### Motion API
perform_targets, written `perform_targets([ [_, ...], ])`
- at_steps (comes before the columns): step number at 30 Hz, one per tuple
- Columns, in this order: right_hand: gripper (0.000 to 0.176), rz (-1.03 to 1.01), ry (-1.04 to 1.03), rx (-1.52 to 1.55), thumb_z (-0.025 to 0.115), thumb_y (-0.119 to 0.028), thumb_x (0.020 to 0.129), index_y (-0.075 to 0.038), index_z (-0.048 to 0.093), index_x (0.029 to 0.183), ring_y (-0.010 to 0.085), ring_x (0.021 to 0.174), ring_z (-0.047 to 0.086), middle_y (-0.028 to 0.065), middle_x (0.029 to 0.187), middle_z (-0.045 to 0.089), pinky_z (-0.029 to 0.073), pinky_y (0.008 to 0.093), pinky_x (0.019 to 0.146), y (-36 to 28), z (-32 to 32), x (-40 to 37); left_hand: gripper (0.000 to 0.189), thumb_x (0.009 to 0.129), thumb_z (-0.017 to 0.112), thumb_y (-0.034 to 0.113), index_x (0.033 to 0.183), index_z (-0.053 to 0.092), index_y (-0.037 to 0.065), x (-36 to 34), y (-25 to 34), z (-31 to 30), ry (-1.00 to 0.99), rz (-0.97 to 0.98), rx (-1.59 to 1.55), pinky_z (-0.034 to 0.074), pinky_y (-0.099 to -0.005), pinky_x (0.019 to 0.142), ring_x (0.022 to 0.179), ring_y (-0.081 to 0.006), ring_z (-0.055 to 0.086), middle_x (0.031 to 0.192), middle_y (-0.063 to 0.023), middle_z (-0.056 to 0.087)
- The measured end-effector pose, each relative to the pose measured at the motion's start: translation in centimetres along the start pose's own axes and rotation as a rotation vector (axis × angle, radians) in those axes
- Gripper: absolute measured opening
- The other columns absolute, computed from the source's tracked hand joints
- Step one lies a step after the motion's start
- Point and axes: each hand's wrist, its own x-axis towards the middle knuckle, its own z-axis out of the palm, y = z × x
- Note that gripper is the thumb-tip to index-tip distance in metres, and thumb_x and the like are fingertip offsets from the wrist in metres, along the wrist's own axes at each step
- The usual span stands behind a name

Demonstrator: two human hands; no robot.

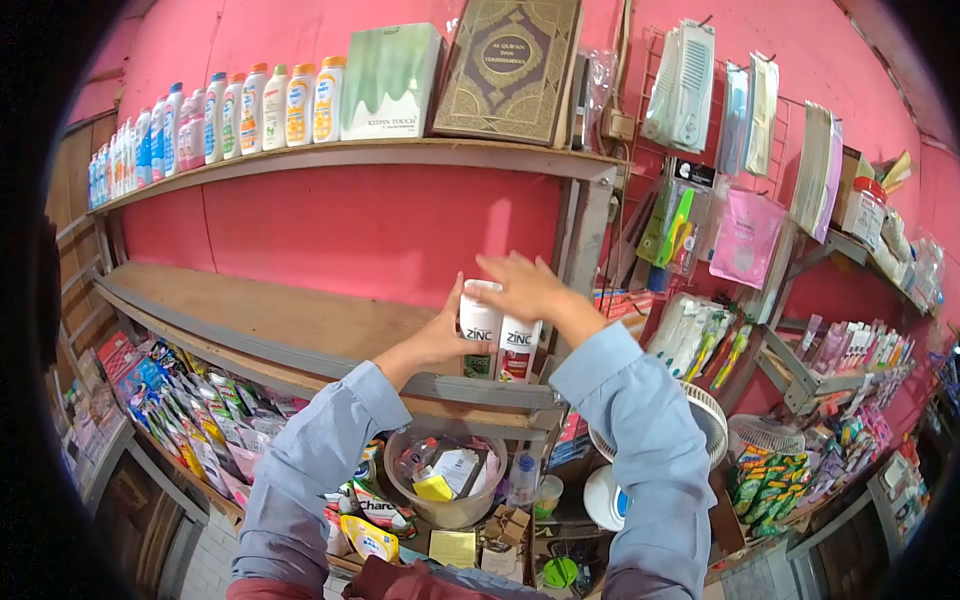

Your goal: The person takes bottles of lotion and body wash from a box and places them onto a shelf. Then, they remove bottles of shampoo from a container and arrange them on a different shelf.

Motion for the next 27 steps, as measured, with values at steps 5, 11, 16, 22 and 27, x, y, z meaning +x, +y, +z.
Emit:
perform_targets([
  [5, 0.073, -0.001, 0.105, 0.031, 0.042, -0.058, 0.092, -0.012, 0.028, 0.146, 0.0347, 0.140, 0.021, 0.0150, 0.150, 0.029, 0.013, 0.0536, 0.113, 0.0, -0.2, -0.3, 0.134, 0.069, 0.084, 0.028, 0.141, -0.026, 0.003, 0.4, -1.0, -0.1, 0.037, 0.040, 0.014, 0.022, -0.0382, 0.112, 0.139, -0.0302, 0.022, 0.149, -0.0250, 0.022],
  [11, 0.059, -0.243, 0.557, 0.328, 0.049, -0.040, 0.095, -0.005, 0.039, 0.140, 0.0321, 0.137, 0.030, 0.0152, 0.144, 0.040, 0.022, 0.0386, 0.112, -1.8, -5.0, -4.5, 0.103, 0.076, 0.075, 0.031, 0.149, 0.006, 0.007, -8.0, 8.5, -1.8, 0.353, 0.360, 0.383, 0.020, -0.0469, 0.113, 0.139, -0.0395, 0.022, 0.150, -0.0239, 0.022],
  [16, 0.081, -0.295, 0.591, 0.272, 0.039, -0.066, 0.088, -0.001, 0.044, 0.136, 0.0325, 0.137, 0.032, 0.0153, 0.141, 0.043, 0.021, 0.0428, 0.112, -7.8, -4.3, -9.0, 0.084, 0.077, 0.073, 0.026, 0.146, 0.026, 0.015, -22.0, 6.6, -4.0, 0.289, 0.578, 0.562, 0.025, -0.0536, 0.109, 0.135, -0.0413, 0.029, 0.145, -0.0172, 0.036],
  [22, 0.086, -0.319, 0.538, 0.355, 0.033, -0.072, 0.086, 0.003, 0.058, 0.118, 0.0373, 0.126, 0.045, 0.0179, 0.125, 0.057, 0.030, 0.0481, 0.106, -18.2, 2.4, -11.6, 0.062, 0.073, 0.073, 0.018, 0.130, 0.050, 0.018, -45.3, 2.5, -6.0, 0.449, 0.024, 0.678, 0.031, -0.0529, 0.105, 0.130, -0.0417, 0.037, 0.137, -0.0144, 0.047],
  [27, 0.078, -0.435, 0.498, 0.956, 0.033, -0.070, 0.088, -0.001, 0.064, 0.107, 0.0378, 0.110, 0.057, 0.0185, 0.107, 0.066, 0.037, 0.0500, 0.099, -29.0, 14.8, -8.8, 0.038, 0.077, 0.069, 0.018, 0.114, 0.065, 0.017, -63.5, 3.8, -7.4, 0.749, -0.273, 0.654, 0.033, -0.0469, 0.106, 0.130, -0.0391, 0.039, 0.133, -0.0129, 0.051],
])
